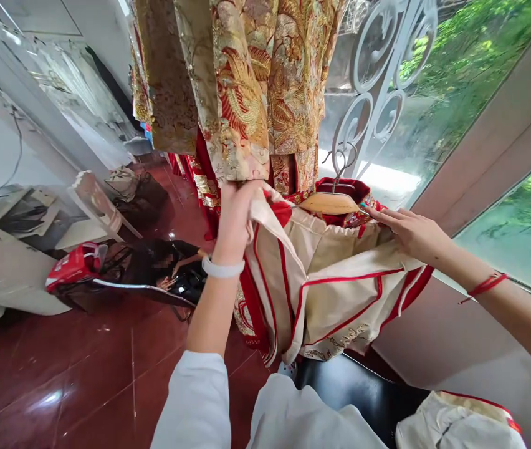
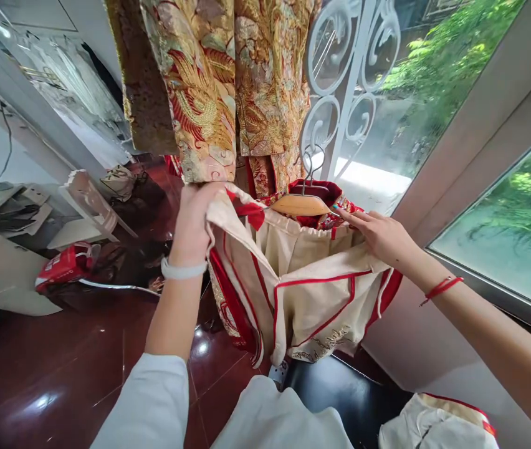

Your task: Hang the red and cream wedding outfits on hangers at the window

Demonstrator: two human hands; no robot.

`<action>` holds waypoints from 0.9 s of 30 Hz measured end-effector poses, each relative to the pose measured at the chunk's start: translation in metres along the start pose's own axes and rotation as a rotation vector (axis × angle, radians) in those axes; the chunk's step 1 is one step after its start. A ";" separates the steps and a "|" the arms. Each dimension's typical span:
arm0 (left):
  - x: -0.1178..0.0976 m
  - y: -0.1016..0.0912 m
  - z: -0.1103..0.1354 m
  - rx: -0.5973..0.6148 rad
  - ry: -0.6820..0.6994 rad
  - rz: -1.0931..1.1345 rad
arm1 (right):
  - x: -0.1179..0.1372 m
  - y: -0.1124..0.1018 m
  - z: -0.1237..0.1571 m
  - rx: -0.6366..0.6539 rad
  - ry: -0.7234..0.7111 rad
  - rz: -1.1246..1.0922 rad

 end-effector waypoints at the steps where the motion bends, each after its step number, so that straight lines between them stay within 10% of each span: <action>1: -0.002 0.014 0.015 0.025 0.030 -0.066 | 0.002 0.000 0.000 0.009 -0.005 0.008; 7: 0.047 0.066 0.092 0.231 0.130 -0.794 | 0.003 0.013 -0.009 0.053 0.002 0.009; 11: 0.075 0.057 0.090 0.253 0.164 -0.715 | 0.009 0.013 -0.009 0.004 0.108 -0.027; 18: 0.066 0.024 0.072 0.214 0.015 -0.568 | -0.005 -0.003 0.064 -0.320 0.771 -0.127; 27: 0.029 0.047 0.055 0.173 0.053 -0.535 | 0.003 -0.014 0.002 -0.197 0.547 -0.388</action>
Point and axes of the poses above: each hand's wrist, its own z-axis away from the middle knuckle, its own y-axis out of the palm, x = y × z, the point moved 8 cm from there along -z, towards the middle knuckle, and after that the axes turned 5 degrees about y, right-handed, at the moved point
